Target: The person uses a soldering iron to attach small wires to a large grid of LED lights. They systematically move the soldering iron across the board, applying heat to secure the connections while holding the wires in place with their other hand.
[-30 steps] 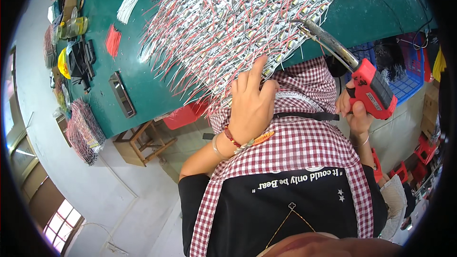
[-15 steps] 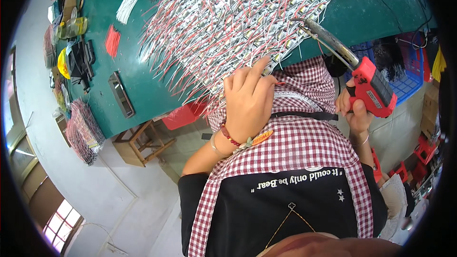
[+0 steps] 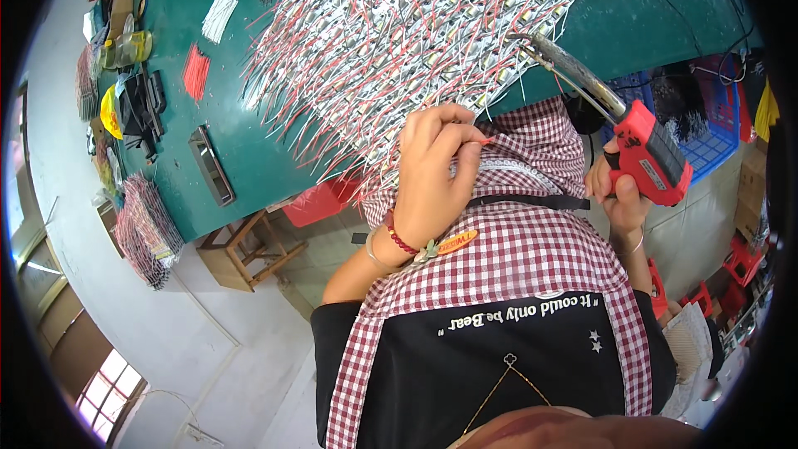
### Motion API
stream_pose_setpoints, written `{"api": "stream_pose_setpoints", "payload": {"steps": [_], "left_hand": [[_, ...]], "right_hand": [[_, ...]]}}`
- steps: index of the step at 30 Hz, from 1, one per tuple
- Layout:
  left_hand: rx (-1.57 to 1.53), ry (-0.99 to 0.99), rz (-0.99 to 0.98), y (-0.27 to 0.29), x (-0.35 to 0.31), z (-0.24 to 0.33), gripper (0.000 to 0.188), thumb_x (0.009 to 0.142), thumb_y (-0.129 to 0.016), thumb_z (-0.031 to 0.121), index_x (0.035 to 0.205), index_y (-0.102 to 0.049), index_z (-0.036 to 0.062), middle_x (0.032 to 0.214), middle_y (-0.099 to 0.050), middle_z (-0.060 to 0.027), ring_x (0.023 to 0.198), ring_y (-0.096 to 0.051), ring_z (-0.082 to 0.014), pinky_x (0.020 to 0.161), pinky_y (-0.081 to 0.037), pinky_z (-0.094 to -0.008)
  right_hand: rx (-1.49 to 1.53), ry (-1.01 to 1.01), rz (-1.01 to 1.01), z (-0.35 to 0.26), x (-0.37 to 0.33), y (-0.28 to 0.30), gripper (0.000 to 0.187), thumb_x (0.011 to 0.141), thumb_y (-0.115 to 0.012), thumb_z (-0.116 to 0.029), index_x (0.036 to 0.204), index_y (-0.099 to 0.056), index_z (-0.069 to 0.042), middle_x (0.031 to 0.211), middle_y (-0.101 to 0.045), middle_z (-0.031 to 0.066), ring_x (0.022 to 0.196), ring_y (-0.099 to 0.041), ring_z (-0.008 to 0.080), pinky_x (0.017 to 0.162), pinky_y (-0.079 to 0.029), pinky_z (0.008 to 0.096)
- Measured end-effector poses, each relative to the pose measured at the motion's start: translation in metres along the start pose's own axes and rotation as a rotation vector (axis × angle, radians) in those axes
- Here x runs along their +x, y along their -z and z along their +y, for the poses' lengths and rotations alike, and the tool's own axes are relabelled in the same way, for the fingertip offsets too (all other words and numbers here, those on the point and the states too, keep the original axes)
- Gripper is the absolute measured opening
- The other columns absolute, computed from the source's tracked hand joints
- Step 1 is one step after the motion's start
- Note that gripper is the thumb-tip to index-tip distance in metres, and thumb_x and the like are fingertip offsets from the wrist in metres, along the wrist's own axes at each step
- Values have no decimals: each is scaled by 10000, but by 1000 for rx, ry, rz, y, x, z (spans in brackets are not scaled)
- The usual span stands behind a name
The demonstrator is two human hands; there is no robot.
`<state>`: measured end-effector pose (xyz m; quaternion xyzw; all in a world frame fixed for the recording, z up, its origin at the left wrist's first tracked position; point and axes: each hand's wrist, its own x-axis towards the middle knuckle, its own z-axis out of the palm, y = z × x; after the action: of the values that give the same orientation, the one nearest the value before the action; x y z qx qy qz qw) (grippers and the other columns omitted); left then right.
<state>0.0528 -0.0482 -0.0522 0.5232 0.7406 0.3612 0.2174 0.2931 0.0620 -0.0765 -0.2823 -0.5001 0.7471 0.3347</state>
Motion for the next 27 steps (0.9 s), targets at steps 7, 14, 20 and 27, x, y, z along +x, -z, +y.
{"api": "stream_pose_setpoints", "payload": {"steps": [7,14,20,27], "left_hand": [[209,-77,36,-2,-1,-1,129,748,-632,28,859,-607,89,1118,-588,-62,943,-510,-260,765,-342,-378],[121,-44,-32,1,6,-7,111,760,-621,31,855,-608,88,1143,-587,-36,975,-491,-263,785,-338,-387],[73,-44,-71,1,5,-9,87,762,-623,37,832,-627,88,1169,-583,-18,1007,-460,-272,854,-325,-403],[51,-62,-19,8,6,-5,100,752,-652,4,828,-645,70,1070,-603,-61,924,-483,-260,824,-388,-374]], "right_hand": [[-92,-54,3,-2,-3,-4,565,903,-575,-433,1155,-409,45,574,-422,29,456,-407,113,468,-395,268],[-70,-76,2,-1,-6,-4,556,906,-570,-432,1153,-411,40,574,-427,30,457,-406,110,475,-397,265],[-54,-75,6,0,-5,-4,555,905,-574,-432,1151,-412,38,585,-431,32,458,-408,113,477,-404,270],[-65,-63,2,2,-7,-2,572,899,-584,-434,1175,-416,38,586,-429,29,461,-414,116,473,-405,272]]}}
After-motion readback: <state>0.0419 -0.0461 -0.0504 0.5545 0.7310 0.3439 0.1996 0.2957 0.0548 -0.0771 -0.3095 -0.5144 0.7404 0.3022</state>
